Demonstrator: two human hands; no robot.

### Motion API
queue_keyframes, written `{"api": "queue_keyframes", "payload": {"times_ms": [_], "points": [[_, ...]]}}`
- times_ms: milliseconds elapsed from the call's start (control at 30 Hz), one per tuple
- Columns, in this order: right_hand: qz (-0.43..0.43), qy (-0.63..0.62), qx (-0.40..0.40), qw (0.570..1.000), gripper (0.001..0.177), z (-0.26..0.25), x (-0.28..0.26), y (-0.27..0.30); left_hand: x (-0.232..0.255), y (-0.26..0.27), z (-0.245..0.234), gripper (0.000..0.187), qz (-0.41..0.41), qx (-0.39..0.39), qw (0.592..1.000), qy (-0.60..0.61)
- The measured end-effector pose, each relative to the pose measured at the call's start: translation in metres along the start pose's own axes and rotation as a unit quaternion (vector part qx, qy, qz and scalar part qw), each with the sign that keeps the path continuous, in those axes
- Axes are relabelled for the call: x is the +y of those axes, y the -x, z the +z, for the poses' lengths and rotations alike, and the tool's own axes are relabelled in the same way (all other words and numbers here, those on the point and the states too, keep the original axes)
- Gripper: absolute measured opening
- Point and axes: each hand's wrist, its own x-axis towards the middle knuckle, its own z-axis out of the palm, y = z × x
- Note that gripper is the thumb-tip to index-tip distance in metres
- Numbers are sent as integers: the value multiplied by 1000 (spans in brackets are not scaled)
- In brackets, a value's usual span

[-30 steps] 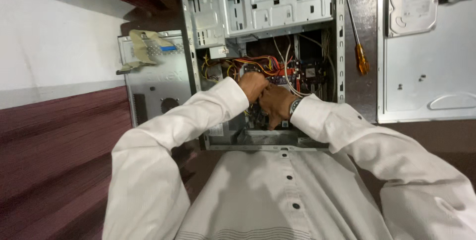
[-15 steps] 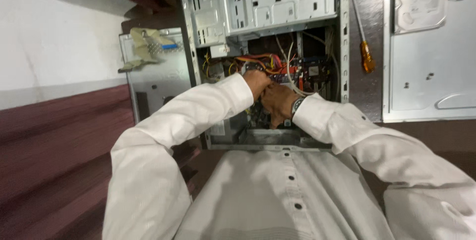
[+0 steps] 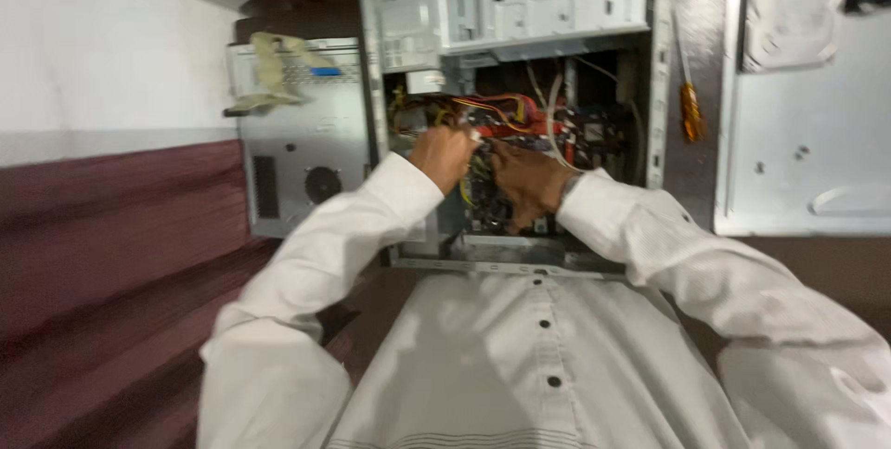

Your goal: The person removes a cooling fan, a hard drive, and various cables from a computer case by hand and using a screwdriver, then handles another cooling fan with a heatsink.

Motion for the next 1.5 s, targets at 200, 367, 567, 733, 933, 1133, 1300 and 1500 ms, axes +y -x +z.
{"api": "queue_keyframes", "payload": {"times_ms": [200,367,567,733,933,1133,1300,1500], "points": [[20,-116,-7,993,100,-84,-35,41,12,45,-43,16,4,221,931,291],[57,-156,21,986,93,-106,-54,60,18,62,-56,10,-32,314,837,448],[114,-270,92,952,97,-142,-71,92,36,79,-82,14,12,364,772,520],[53,-329,290,897,135,-162,-84,119,73,83,-92,10,145,256,684,668],[47,-372,385,843,135,-161,-91,139,119,82,-118,13,218,251,653,681],[96,-389,493,772,134,-145,-80,160,157,63,-113,14,254,328,652,635],[16,-571,451,685,107,-129,-69,191,170,44,-112,15,207,339,650,648],[102,-613,562,546,81,-59,-45,208,192,39,-124,25,217,255,654,678]]}}
